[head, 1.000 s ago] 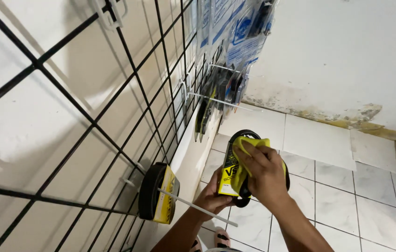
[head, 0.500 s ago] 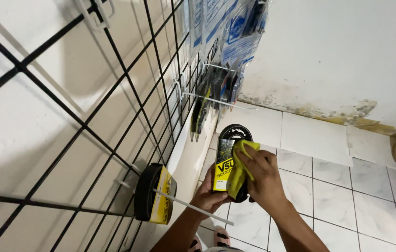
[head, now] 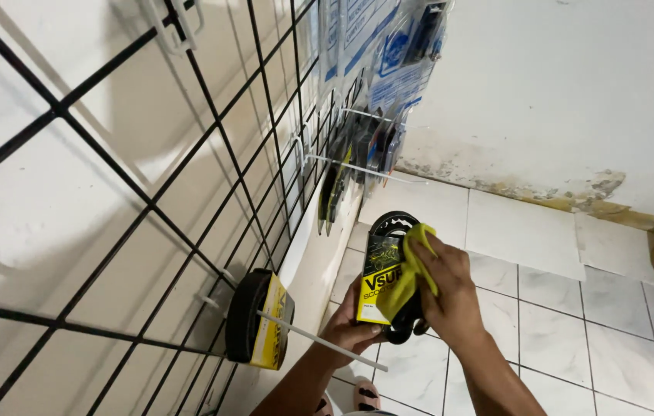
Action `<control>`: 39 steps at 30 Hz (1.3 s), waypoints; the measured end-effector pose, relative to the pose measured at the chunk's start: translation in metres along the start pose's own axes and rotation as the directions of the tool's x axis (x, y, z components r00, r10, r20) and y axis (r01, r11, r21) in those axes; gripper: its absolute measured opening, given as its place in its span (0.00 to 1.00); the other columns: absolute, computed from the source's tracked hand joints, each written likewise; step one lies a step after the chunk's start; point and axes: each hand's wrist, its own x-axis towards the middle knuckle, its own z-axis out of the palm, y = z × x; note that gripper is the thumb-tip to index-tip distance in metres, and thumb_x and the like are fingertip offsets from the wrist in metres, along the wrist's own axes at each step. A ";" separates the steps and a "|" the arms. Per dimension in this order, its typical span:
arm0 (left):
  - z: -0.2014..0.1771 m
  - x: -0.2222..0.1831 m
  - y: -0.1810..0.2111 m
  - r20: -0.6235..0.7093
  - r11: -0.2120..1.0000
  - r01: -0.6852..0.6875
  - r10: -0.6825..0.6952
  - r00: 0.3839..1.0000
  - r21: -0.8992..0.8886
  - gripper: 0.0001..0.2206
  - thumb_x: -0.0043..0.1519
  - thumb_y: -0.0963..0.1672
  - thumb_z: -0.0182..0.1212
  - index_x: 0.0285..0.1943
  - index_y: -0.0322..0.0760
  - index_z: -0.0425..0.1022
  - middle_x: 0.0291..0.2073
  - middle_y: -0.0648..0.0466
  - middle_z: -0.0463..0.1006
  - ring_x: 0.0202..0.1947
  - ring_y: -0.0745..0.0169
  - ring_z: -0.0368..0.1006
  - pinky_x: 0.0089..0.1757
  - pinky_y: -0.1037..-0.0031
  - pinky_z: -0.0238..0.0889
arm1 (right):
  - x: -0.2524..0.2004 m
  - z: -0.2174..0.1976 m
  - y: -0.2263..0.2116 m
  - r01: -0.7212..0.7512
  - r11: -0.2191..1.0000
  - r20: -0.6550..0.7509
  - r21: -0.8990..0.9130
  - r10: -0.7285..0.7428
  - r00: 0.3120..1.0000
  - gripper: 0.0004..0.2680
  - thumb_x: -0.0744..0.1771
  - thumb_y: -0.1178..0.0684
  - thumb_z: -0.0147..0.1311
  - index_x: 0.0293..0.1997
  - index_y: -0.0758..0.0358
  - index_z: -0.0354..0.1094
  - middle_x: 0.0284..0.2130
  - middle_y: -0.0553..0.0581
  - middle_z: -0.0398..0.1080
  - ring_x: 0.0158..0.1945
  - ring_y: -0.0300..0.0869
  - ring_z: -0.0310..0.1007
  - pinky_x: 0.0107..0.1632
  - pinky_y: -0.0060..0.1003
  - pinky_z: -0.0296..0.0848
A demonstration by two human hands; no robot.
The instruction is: The person holds a black scooter belt with yellow packaging in their left hand and wipes it thoroughly with a yellow cloth held in their right hand. The person rotates the belt to clean different sides while standing in front of a wire display rack.
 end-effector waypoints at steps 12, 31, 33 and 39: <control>0.001 0.000 0.016 0.015 0.991 -0.132 0.132 0.991 -0.005 0.47 0.52 0.30 0.53 0.82 0.50 0.44 0.62 0.47 0.69 0.50 0.58 0.71 0.44 0.75 0.68 | -0.051 0.033 -0.003 0.017 0.998 0.151 0.064 -0.027 0.988 0.24 0.59 0.68 0.56 0.63 0.63 0.69 0.65 0.56 0.64 0.60 0.49 0.64 0.61 0.40 0.71; 0.000 -0.001 0.010 0.003 0.980 -0.185 0.185 0.983 0.073 0.52 0.50 0.31 0.52 0.84 0.57 0.33 0.75 0.49 0.57 0.62 0.57 0.65 0.54 0.70 0.62 | -0.045 0.034 0.003 -0.102 0.987 0.154 0.122 0.083 0.985 0.22 0.61 0.67 0.54 0.64 0.66 0.64 0.64 0.67 0.63 0.64 0.55 0.67 0.63 0.43 0.75; -0.003 -0.001 0.005 -0.012 0.996 -0.044 0.043 0.999 -0.074 0.54 0.51 0.28 0.55 0.84 0.63 0.36 0.73 0.41 0.60 0.58 0.45 0.70 0.46 0.61 0.76 | -0.027 0.027 0.014 -0.038 0.990 0.023 0.136 0.035 0.999 0.22 0.61 0.70 0.51 0.63 0.72 0.65 0.67 0.75 0.60 0.66 0.61 0.66 0.62 0.47 0.74; 0.012 -0.006 0.004 0.017 0.995 -0.049 0.050 0.999 -0.089 0.54 0.50 0.27 0.48 0.84 0.61 0.34 0.78 0.45 0.53 0.67 0.42 0.63 0.54 0.57 0.73 | -0.011 0.012 -0.015 -0.080 0.979 -0.058 0.187 0.092 0.994 0.20 0.65 0.66 0.49 0.66 0.73 0.60 0.66 0.75 0.60 0.68 0.61 0.64 0.65 0.47 0.67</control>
